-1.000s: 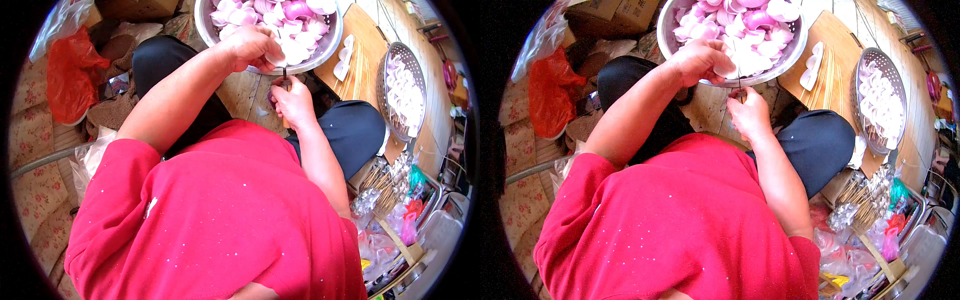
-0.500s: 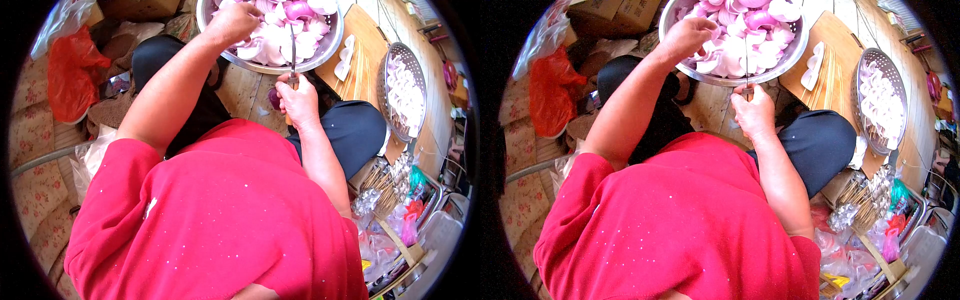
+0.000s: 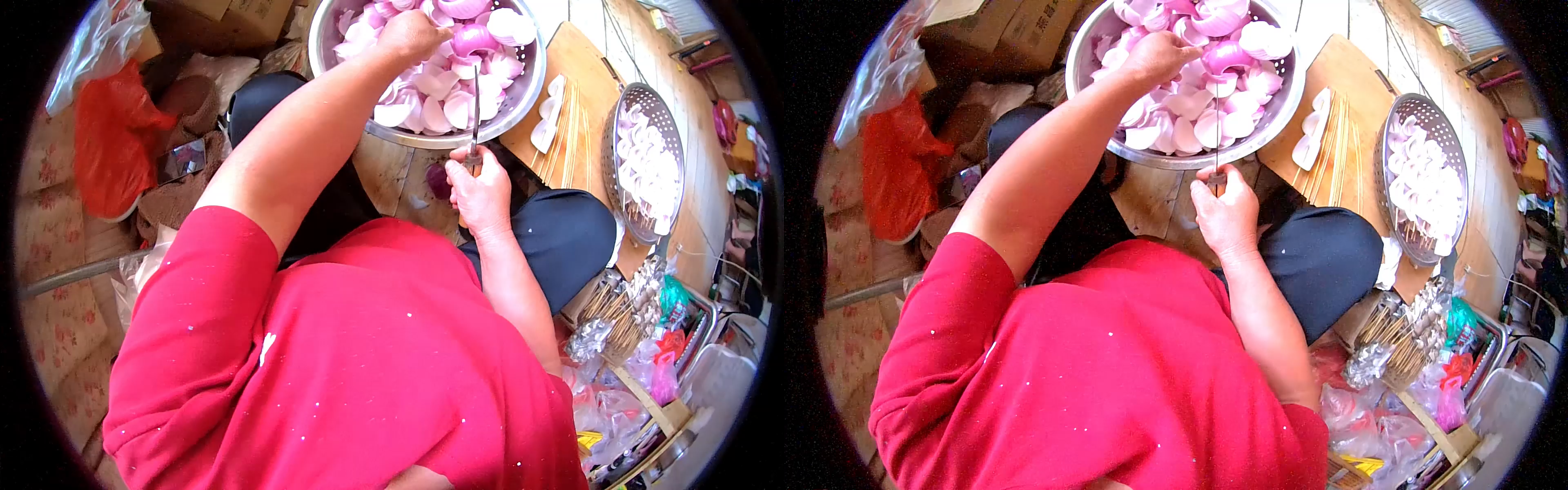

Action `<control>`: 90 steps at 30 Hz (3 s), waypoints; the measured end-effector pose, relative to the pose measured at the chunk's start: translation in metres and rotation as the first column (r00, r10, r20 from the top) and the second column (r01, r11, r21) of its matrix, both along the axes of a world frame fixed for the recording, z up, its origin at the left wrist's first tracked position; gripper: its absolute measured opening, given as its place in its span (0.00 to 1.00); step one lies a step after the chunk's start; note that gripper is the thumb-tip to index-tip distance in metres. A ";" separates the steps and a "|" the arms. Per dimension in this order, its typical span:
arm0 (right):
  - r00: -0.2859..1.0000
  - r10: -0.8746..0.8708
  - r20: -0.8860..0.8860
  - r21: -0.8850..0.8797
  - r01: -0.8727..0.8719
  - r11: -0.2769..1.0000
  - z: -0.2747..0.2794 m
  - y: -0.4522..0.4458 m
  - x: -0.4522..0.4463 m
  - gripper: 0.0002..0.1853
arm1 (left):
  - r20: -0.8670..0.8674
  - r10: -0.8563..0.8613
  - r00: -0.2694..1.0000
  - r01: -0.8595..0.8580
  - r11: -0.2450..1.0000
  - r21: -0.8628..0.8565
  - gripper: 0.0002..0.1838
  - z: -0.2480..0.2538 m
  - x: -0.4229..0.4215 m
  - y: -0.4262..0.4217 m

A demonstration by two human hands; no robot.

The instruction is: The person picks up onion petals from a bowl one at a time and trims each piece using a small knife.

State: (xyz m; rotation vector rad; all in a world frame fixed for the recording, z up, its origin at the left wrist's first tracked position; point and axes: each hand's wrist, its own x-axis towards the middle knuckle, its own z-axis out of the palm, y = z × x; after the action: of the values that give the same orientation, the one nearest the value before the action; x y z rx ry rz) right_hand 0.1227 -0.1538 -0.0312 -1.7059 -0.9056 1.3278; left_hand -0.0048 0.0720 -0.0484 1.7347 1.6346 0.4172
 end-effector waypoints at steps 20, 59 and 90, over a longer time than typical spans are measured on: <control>0.990 0.071 0.124 0.084 -0.081 0.993 -0.003 -0.002 -0.004 0.10 | 0.029 -0.026 0.999 0.003 0.802 0.598 0.11 0.021 -0.014 -0.030; 0.988 0.100 0.114 -0.029 -0.098 0.995 -0.024 0.009 0.003 0.09 | 0.604 0.087 0.792 0.319 0.784 -0.532 0.08 0.060 -0.012 -0.093; 0.987 -0.051 0.154 0.043 0.045 0.998 -0.009 -0.003 0.022 0.09 | -0.480 -0.227 0.847 0.349 0.919 0.181 0.31 0.016 0.035 -0.020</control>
State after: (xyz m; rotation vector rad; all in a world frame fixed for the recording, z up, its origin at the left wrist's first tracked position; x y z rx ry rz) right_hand 0.1447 -0.1565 -0.0403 -1.8079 -0.9661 1.1508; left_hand 0.0302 0.0522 -0.0322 2.3821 1.6323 0.0829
